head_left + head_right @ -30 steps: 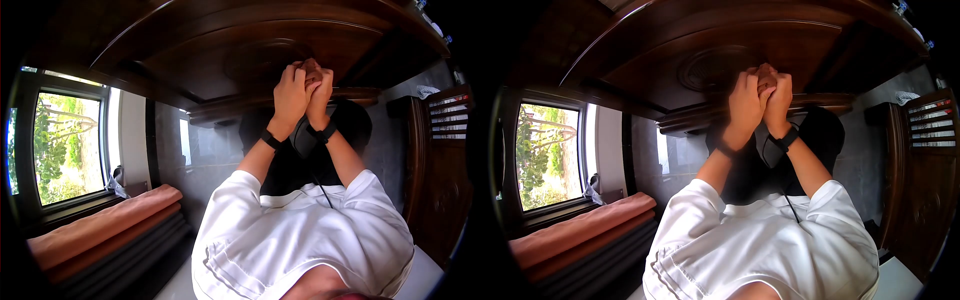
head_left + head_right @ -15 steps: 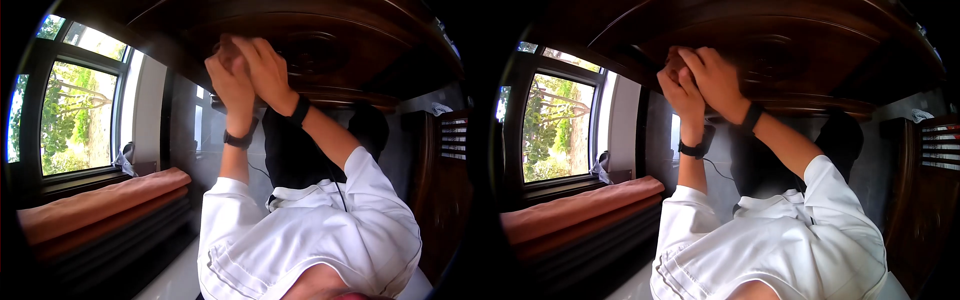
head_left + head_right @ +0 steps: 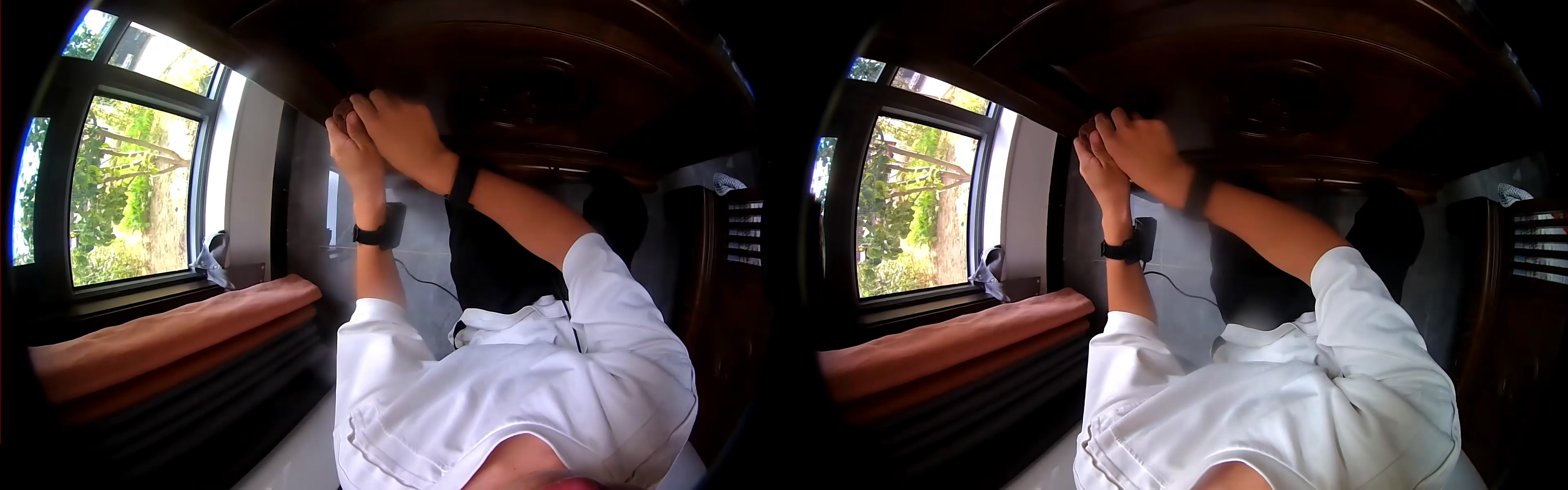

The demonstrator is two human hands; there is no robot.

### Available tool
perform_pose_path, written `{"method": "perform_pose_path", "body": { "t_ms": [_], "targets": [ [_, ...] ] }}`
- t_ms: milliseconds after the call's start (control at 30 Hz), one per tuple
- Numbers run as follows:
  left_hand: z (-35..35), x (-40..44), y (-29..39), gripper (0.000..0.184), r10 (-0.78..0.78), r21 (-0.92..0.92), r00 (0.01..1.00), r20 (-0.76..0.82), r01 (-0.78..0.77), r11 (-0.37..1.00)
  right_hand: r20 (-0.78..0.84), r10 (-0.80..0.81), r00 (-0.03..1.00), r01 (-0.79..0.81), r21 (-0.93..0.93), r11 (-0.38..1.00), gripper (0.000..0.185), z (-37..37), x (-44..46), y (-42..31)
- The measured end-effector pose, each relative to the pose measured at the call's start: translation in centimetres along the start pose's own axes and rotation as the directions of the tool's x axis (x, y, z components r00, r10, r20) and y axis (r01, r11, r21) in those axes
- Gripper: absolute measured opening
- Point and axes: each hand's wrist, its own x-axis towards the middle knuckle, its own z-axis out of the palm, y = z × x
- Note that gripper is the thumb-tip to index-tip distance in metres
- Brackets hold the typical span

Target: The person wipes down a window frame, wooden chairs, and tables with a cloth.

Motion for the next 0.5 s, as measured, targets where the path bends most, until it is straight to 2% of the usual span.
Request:
{"method": "perform_pose_path", "body": {
  "t_ms": [67,133,200,233,333,433,500],
  "targets": [
    [0.5,-1.0,-1.1,0.041,0.032,-0.004,0.999,0.000,-0.032,0.999,0.042,0.028,0.999,-0.028,0.013,1.000,0.029,0.7,-1.3,0.2],
    [0.1,-1.3,-0.9,0.040,-0.006,0.041,1.000,0.016,0.006,0.999,0.047,0.051,0.998,-0.053,0.039,0.998,0.024,1.1,-1.5,0.3],
    [-0.2,-0.6,0.1,0.037,-0.039,0.071,0.999,0.031,0.037,0.997,0.113,0.074,0.991,-0.079,0.041,0.996,0.026,0.5,-0.9,0.4],
    [-0.4,-0.1,0.8,0.037,-0.004,0.049,1.000,0.012,0.003,0.999,0.148,0.089,0.985,-0.096,0.042,0.995,0.027,-0.1,-0.4,0.2],
    [-0.6,1.9,3.1,0.037,0.136,0.000,0.989,-0.052,-0.136,0.991,0.008,0.085,0.996,-0.086,0.101,0.991,0.027,-2.3,1.9,-0.6],
    [-1.0,4.4,7.0,0.038,0.276,0.062,0.955,-0.109,-0.270,0.961,-0.067,0.082,0.994,-0.071,0.153,0.986,0.030,-5.3,4.9,-0.8],
    [-1.2,5.4,8.9,0.037,0.290,0.084,0.950,-0.112,-0.282,0.956,-0.149,0.074,0.986,-0.050,0.165,0.985,0.028,-6.8,6.3,-0.7]
  ]
}}
